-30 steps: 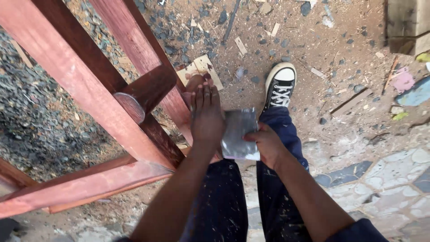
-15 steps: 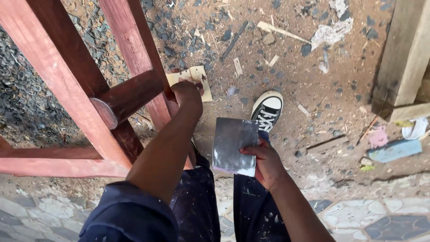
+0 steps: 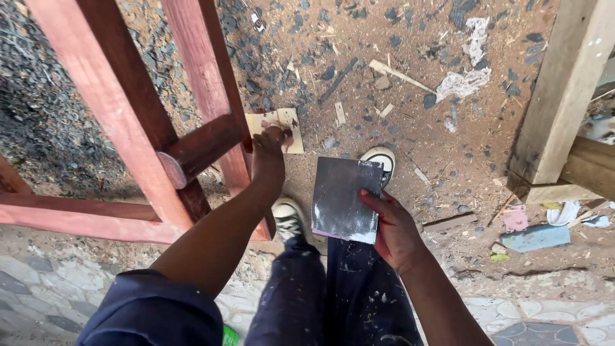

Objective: Sanding the surfaces and edges of a wooden frame using sandpaper to prepare it for finishing.

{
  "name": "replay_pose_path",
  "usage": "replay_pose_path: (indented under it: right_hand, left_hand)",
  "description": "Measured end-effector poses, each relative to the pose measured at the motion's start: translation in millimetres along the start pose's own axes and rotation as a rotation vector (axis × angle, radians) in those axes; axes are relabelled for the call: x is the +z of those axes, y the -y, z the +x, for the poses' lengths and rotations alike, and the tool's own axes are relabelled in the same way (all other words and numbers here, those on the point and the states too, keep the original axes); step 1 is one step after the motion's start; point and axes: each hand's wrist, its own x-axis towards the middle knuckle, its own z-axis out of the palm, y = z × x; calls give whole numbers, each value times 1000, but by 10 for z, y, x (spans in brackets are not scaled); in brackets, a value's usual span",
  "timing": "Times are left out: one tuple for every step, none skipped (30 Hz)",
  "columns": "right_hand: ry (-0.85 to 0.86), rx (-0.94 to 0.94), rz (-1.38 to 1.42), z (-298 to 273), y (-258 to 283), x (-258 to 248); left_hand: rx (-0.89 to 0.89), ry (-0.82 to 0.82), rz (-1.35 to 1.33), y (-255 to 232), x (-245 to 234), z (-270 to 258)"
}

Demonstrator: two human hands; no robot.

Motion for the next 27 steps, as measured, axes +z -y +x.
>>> replay_pose_path:
  right_hand:
    - [-3, -1, 11, -18, 38, 81]
    - [-6, -3, 22, -33, 75, 167]
    - [-3, -11, 24, -55, 117, 262]
    - [16, -11, 21, -69, 149, 358]
    - [30, -4, 14, -108, 148, 433]
    - [26, -4, 12, -116, 139, 505]
    - [35, -44, -25, -106, 137, 581]
    - [44, -84, -62, -84, 135, 657]
    - [42, -82, -63, 115, 36, 569]
    - [33, -186, -223, 324, -66, 480]
    - [25, -281, -383, 520, -194, 388]
    - [24, -271, -385, 676, -272, 454]
    - [15, -343, -413, 860, -335, 530]
    - [6, -415, -441, 1051, -397, 606]
    - [-2, -412, -437, 1034, -373, 891]
    - [-31, -460, -571, 1024, -348, 1175]
    - [-59, -504, -709, 1015, -327, 1453]
    - [-65, -497, -709, 1088, -421, 1664]
    - [46, -421, -637, 1168, -492, 1878]
    - [155, -344, -563, 1242, -556, 2099]
    - [152, -342, -562, 1350, -613, 2158]
    - [41, -241, -563, 1447, -665, 2220]
    - [-72, -139, -558, 1527, -718, 2277]
    - [-79, -138, -553, 1614, -819, 2234]
    - [-118, -77, -492, 1788, -834, 2235]
    - [-156, -15, -430, 1970, -843, 2236]
    - [-169, -20, -429, 1835, -527, 2541]
  left_hand:
    - [37, 62, 38, 144, -336, -208]
    - [74, 124, 76, 286, -664, -421]
    - [72, 116, 78, 343, -761, -435]
    - [80, 186, 31, 402, -844, -446]
    - [92, 265, -19, 434, -894, -505]
    - [95, 265, -22, 450, -777, -468]
    - [162, 339, -152, 470, -661, -414]
    - [229, 412, -282, 489, -542, -350]
    - [230, 415, -283, 746, -731, -402]
    - [219, 94, -339, 1003, -914, -444]
    - [205, -219, -388, 1263, -1077, -511]
    - [205, -209, -390, 1615, -1358, -567]
    - [207, -329, -396, 1976, -1651, -577]
    - [209, -449, -402, 2334, -1945, -577]
    - [217, -446, -402, 2643, -1862, -369]
    - [240, -716, -206, 2948, -1776, -154]
    - [249, -982, -4, 3245, -1676, 58]
    - [256, -978, -10, 3354, -1616, 114]
    - [222, -971, -80, 3466, -1574, 182]
    - [188, -963, -152, 3584, -1541, 247]
    - [191, -962, -153, 3564, -1603, 196]
    - [180, -1006, -366, 3549, -1675, 139]
    - [170, -1048, -575, 3531, -1758, 76]
    - [178, -1046, -577, 3490, -1734, 3]
    - [56, -1079, -695, 3473, -1749, 0]
    - [-65, -1106, -815, 3452, -1758, 0]
    - [-56, -1109, -827, 3478, -1738, 52]
